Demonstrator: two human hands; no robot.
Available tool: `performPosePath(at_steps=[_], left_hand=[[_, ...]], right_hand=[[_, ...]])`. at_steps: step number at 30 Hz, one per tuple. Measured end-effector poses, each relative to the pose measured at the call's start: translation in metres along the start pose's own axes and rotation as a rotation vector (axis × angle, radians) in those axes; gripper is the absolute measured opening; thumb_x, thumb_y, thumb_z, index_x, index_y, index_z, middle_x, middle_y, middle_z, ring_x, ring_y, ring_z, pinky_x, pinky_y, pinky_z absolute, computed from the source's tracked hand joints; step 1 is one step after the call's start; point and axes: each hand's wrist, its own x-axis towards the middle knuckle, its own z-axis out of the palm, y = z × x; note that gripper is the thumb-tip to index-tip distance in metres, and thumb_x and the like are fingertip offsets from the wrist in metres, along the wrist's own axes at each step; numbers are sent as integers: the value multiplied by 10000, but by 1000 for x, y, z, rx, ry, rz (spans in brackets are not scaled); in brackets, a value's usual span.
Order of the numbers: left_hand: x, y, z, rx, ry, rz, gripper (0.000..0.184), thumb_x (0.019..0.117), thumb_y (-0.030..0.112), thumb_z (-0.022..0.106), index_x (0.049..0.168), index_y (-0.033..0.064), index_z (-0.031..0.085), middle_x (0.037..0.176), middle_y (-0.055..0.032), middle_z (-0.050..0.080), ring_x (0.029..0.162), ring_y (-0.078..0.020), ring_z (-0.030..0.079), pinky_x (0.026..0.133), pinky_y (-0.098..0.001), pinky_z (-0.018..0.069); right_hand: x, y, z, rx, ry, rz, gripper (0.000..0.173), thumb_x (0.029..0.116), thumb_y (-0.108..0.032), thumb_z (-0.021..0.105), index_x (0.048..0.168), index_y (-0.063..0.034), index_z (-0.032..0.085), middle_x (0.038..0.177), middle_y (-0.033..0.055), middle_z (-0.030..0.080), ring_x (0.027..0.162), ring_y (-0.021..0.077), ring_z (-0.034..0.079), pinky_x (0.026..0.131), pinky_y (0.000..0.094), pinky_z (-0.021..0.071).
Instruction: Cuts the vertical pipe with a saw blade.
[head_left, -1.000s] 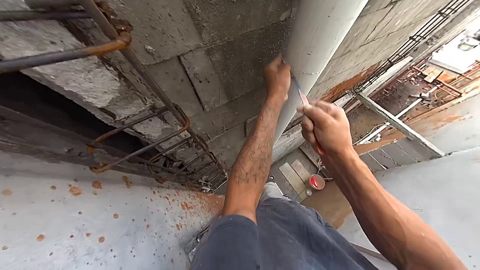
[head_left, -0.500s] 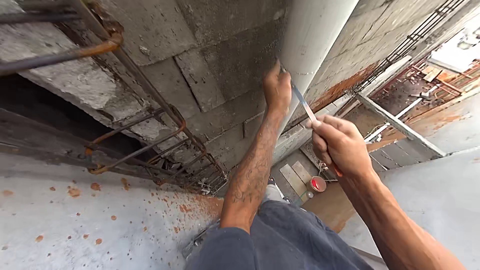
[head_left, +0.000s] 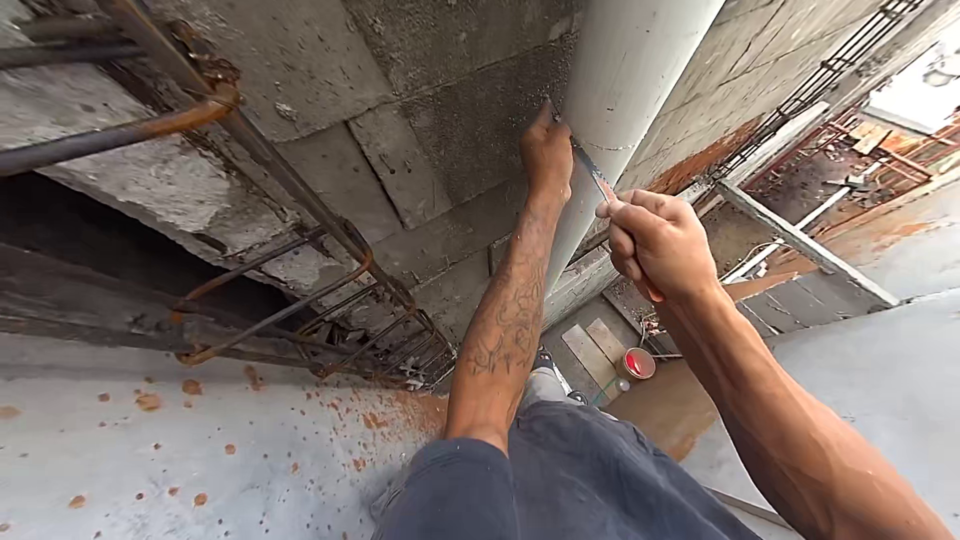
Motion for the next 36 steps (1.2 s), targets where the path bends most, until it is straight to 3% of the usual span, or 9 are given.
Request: performPosePath(at_steps=[4, 9, 16, 21, 24, 30, 32, 34, 36], left_hand=[[-32, 0, 6, 35, 13, 55, 505, 1005, 1, 441, 1508, -40, 429, 1013, -148, 617, 545, -73, 368, 460, -240, 330], [-2, 2, 2, 91, -4, -5, 464, 1029, 17, 447, 1492, -15, 463, 1170, -193, 627, 670, -131, 469, 544, -290, 402], [-27, 2, 6, 64, 4, 10, 496, 1021, 14, 446, 1515, -27, 426, 980, -145, 610, 577, -91, 404, 495, -260, 364], [-15, 5, -1, 37, -32, -13, 483, 1025, 22, 439, 1507, 12, 463, 1243, -180, 628, 661, -114, 479, 530, -277, 405], [-29, 3, -1, 23, -17, -4, 491, 1012, -3, 449, 1503, -23, 449, 1073, -161, 622, 559, -79, 384, 468, -246, 334], [11, 10, -10, -15, -87, -83, 444, 1022, 14, 481, 1466, 9, 500, 1009, -111, 594, 542, -71, 352, 447, -228, 294], [8, 9, -11, 34, -66, -75, 442, 1016, 10, 483, 1457, 0, 515, 1174, -146, 621, 656, -94, 439, 520, -250, 355], [10, 12, -10, 95, -81, -59, 459, 1018, 9, 457, 1474, -18, 498, 1406, -195, 574, 1034, -187, 592, 803, -337, 494], [7, 12, -8, 155, -87, -43, 472, 1031, 24, 419, 1498, -29, 465, 1484, -214, 519, 1304, -260, 540, 1042, -416, 461]], right_hand=[[-27, 14, -26, 48, -34, 3, 288, 1043, -113, 379, 1013, -58, 659, 473, -56, 431, 328, 8, 356, 322, 166, 346], [0, 4, -7, 40, -2, -20, 244, 1062, -100, 404, 1022, -31, 635, 498, -55, 443, 333, 15, 352, 314, 176, 345], [-22, 11, -24, 2, -18, -24, 262, 1050, -108, 405, 1006, -59, 658, 485, -60, 443, 333, 10, 358, 323, 168, 352], [-21, 3, -8, -9, -16, -14, 257, 1076, -164, 403, 1023, -78, 639, 498, -38, 417, 328, 31, 333, 309, 189, 339], [-30, 12, -9, 48, 32, 14, 272, 1054, -87, 393, 1008, -39, 657, 480, -54, 445, 333, 11, 363, 330, 164, 356], [-6, -3, 36, 146, 91, 39, 255, 1100, -125, 394, 1062, -21, 623, 547, -31, 493, 345, 9, 368, 318, 162, 349], [-15, 1, 40, 244, 92, 82, 263, 1106, -120, 391, 1123, 3, 623, 580, -4, 524, 355, 10, 384, 324, 152, 359], [-21, -3, 41, 328, 112, 110, 303, 1109, -97, 355, 1148, 37, 624, 560, 14, 522, 346, 12, 381, 323, 154, 356], [-24, -10, 43, 369, 151, 144, 345, 1111, -105, 315, 1122, 31, 631, 527, -12, 469, 339, 8, 347, 315, 154, 324]])
